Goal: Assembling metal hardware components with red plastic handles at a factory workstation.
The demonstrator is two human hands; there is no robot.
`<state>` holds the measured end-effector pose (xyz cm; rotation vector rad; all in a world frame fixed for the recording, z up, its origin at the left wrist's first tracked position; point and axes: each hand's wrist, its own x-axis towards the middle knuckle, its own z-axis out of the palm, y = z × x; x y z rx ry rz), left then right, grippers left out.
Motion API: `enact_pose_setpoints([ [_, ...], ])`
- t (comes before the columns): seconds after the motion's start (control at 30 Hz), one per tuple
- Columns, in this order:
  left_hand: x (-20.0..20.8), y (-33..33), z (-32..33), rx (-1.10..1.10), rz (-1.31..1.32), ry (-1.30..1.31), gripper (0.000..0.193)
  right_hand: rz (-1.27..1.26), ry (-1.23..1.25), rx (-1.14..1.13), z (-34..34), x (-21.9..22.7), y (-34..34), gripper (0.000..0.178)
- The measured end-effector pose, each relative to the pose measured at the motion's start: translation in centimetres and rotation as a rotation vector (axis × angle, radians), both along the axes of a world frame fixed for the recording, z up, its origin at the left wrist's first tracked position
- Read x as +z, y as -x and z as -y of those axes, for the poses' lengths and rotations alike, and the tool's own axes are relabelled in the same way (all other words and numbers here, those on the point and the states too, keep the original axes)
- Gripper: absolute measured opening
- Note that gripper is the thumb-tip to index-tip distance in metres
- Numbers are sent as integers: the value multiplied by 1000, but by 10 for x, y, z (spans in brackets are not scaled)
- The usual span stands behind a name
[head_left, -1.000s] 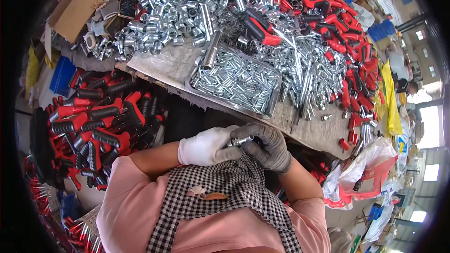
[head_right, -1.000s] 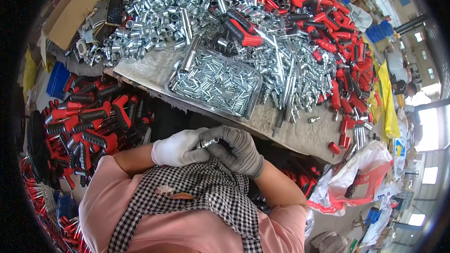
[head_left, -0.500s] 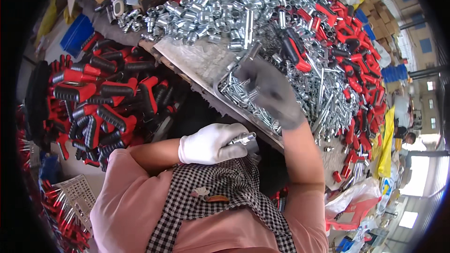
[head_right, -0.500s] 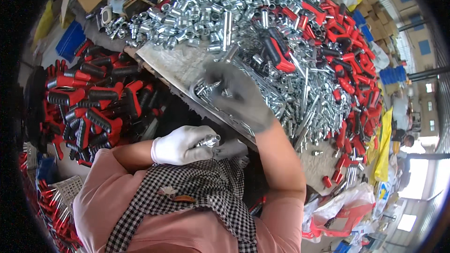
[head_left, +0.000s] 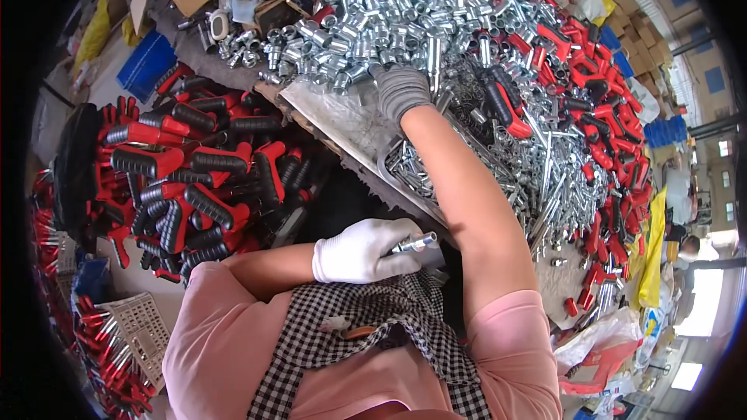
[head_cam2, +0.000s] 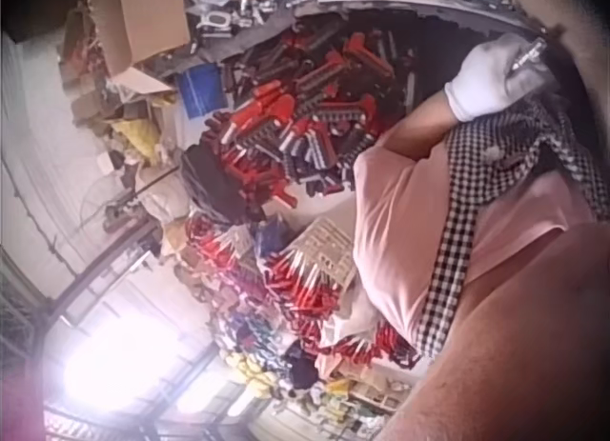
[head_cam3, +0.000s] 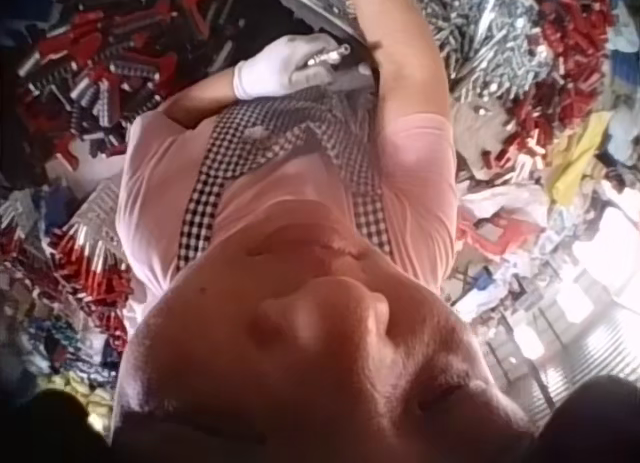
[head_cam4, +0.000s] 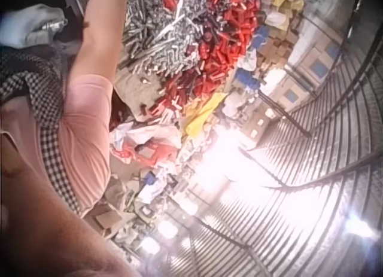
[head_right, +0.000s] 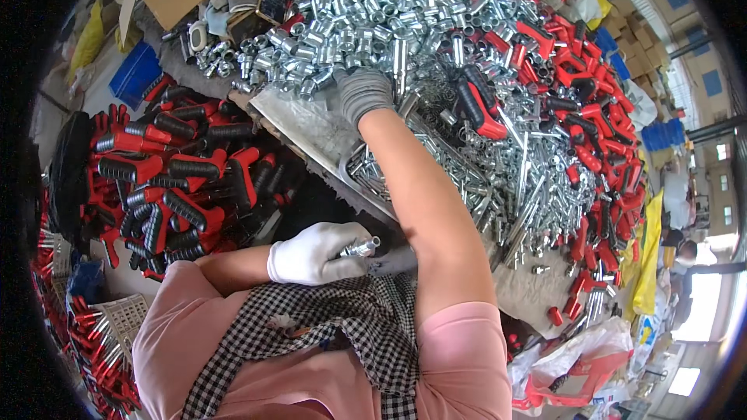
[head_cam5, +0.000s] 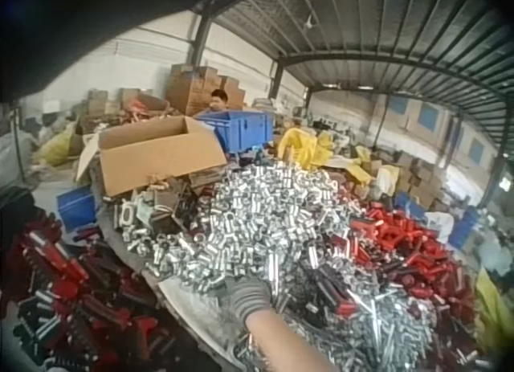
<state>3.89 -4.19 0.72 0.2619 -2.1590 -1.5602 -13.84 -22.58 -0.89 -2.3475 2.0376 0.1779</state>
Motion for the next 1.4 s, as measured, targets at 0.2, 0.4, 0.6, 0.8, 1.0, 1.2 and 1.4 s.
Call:
enact_pose_setpoints([
  [0.2, -3, -2, -4, -15, -9, 0, 25, 11, -26, 45, -29, 36, 5, 50],
  [0.4, 1, 1, -3, -13, 16, 5, 28, 1029, 63, -213, -106, 49, 76, 39],
  [0.6, -6, 5, -5, -25, 17, 62, 40, 1036, -107, -36, -238, 107, 75, 31],
  [0.8, -8, 27, -21, -88, -24, 52, 38, 775, -97, 162, -289, 95, 48, 39],
  [1.0, -22, 31, -34, -245, 131, 34, 43, 537, -99, 131, -311, 85, 38, 32],
  [1.2, -24, 34, -47, -191, 184, 113, 41, 498, 86, -42, -323, 85, 30, 46],
  [1.4, -25, 33, -48, -184, 185, 129, 39, 700, -10, 81, -343, 75, 60, 58],
])
